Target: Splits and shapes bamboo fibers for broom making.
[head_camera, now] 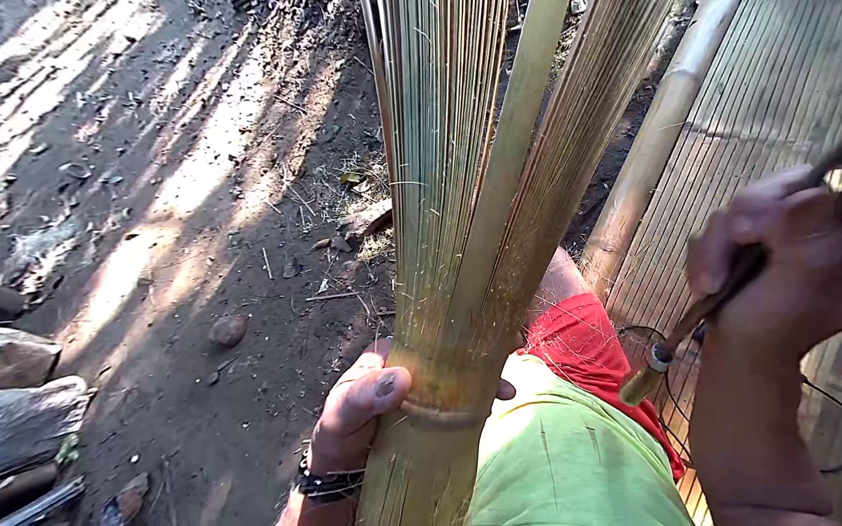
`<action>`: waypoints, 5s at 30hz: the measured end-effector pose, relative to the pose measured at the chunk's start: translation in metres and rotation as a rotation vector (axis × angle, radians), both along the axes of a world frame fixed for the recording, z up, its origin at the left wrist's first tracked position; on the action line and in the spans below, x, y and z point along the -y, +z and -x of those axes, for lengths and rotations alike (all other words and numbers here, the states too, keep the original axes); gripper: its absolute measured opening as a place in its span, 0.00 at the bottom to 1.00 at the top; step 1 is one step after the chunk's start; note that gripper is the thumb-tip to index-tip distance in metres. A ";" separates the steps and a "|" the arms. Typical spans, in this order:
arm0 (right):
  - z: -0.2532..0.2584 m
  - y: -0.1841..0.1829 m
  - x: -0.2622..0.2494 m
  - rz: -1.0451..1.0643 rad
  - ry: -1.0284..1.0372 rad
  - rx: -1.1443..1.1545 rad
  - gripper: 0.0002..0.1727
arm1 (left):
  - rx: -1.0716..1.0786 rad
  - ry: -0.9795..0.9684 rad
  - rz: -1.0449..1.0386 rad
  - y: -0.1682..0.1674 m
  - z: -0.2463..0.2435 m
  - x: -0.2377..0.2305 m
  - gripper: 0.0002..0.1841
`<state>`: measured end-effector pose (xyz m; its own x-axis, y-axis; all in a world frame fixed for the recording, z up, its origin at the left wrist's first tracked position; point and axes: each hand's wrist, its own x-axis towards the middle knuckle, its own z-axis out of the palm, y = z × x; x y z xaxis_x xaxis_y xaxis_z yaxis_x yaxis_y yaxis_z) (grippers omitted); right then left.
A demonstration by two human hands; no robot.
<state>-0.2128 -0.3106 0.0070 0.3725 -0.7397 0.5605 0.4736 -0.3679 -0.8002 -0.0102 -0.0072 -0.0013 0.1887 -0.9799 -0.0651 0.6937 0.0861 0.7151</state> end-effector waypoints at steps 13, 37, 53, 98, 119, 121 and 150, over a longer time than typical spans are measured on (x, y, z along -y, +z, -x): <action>-0.006 -0.022 -0.030 0.139 0.167 -0.222 0.29 | 0.190 -0.067 -0.026 -0.010 -0.033 0.008 0.13; 0.010 -0.023 -0.039 0.319 0.063 -0.276 0.28 | 0.246 -0.066 -0.225 0.001 -0.017 0.047 0.23; 0.029 -0.051 -0.055 0.350 0.107 -0.368 0.26 | 0.425 0.102 -0.356 0.026 0.007 0.044 0.21; 0.022 -0.052 -0.068 0.196 0.346 -0.336 0.29 | 0.401 0.176 -0.245 0.023 -0.004 0.030 0.21; 0.005 -0.039 -0.039 0.210 0.345 -0.277 0.35 | 0.364 0.171 -0.220 0.024 -0.005 0.028 0.22; 0.003 -0.038 -0.040 0.219 0.339 -0.265 0.34 | 0.359 0.172 -0.216 0.023 -0.005 0.028 0.22; 0.007 -0.043 -0.054 0.367 0.195 -0.284 0.32 | 0.375 0.172 -0.190 0.027 0.004 0.027 0.24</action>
<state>-0.2193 -0.2568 -0.0358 0.6600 -0.4138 0.6270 0.3437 -0.5758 -0.7419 -0.0139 -0.0344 0.0256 0.3925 -0.9096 -0.1365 0.3710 0.0208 0.9284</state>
